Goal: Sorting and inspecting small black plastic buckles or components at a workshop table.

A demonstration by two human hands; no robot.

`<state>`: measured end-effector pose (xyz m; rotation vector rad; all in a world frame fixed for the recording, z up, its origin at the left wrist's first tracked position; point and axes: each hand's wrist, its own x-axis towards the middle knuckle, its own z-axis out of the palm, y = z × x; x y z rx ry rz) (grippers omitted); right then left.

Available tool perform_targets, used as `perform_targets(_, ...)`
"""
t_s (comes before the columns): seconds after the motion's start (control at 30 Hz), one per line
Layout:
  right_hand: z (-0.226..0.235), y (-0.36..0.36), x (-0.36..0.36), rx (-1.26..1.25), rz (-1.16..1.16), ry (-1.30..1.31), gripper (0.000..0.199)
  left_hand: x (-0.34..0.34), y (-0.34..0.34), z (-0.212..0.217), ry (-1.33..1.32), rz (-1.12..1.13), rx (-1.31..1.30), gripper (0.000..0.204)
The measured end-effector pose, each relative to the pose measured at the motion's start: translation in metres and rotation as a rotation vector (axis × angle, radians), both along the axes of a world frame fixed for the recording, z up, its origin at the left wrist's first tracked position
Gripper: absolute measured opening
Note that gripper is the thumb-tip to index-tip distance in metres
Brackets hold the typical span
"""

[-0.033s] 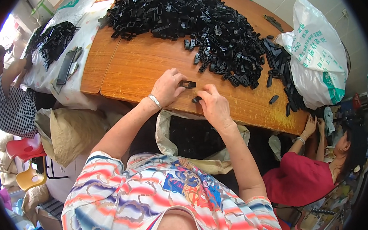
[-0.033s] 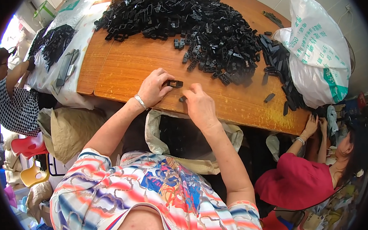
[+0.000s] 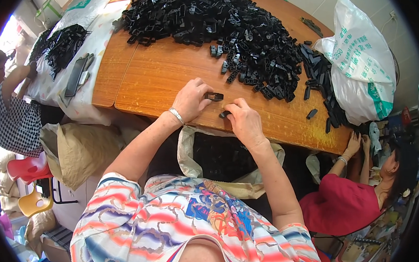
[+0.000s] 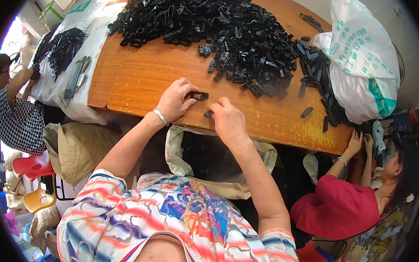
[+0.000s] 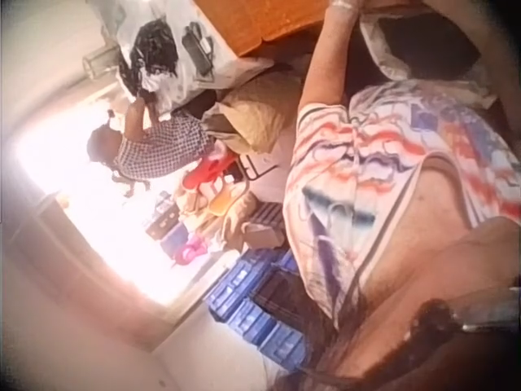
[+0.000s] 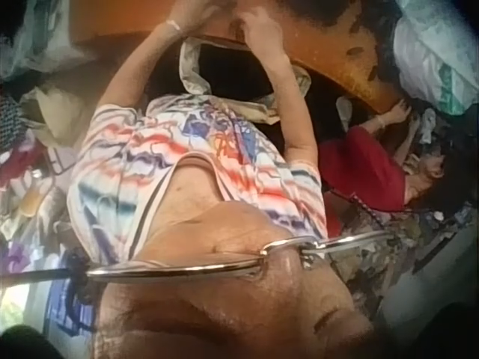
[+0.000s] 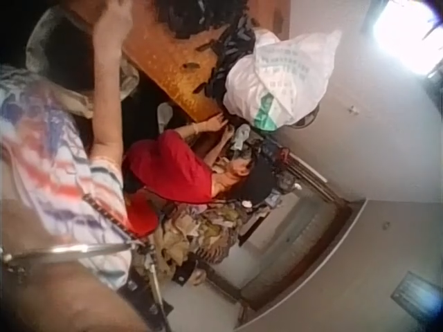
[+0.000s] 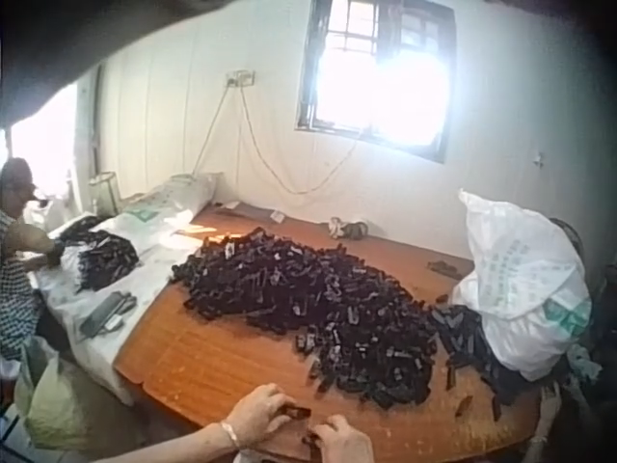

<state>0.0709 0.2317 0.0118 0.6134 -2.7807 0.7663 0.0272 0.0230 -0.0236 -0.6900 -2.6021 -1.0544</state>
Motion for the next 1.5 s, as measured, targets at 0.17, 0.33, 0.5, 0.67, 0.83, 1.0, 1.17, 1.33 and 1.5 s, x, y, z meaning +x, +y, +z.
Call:
perform_targets(0.17, 0.0, 0.004, -0.002, 0.012, -0.007, -0.122, 0.024, 0.001, -0.002, 0.001, 0.03, -0.035, -0.023, 0.029)
perform_targets(0.33, -0.011, 0.007, -0.005, -0.208, -0.017, -0.101, 0.025, 0.001, -0.006, 0.002, -0.01, -0.022, -0.009, 0.027)
perform_targets(0.5, 0.001, -0.015, -0.022, -0.286, 0.023, 0.055, 0.028, -0.001, -0.005, -0.001, 0.008, -0.011, -0.015, 0.026)
perform_targets(0.67, -0.01, -0.027, -0.037, -0.182, 0.072, 0.074, 0.024, -0.002, -0.005, -0.003, -0.017, -0.008, 0.011, 0.025)
perform_targets(0.83, -0.012, -0.026, -0.031, -0.12, 0.069, 0.046, 0.023, -0.001, -0.005, 0.0, -0.058, -0.014, -0.013, 0.023)
perform_targets(1.0, -0.024, -0.032, -0.025, -0.002, 0.022, 0.175, 0.03, -0.002, -0.003, 0.001, -0.067, 0.02, -0.019, 0.021)
perform_targets(1.17, -0.026, -0.027, -0.024, 0.095, 0.053, 0.194, 0.032, -0.005, -0.002, 0.001, -0.072, 0.019, -0.055, 0.022)
perform_targets(1.33, -0.03, -0.008, -0.001, 0.015, 0.07, 0.179, 0.03, -0.019, -0.007, 0.009, -0.169, -0.191, -0.115, 0.023)
perform_targets(1.5, -0.012, 0.024, 0.069, -0.054, 0.132, -0.014, 0.031, -0.071, -0.014, -0.007, 0.116, -0.047, -0.088, 0.03)
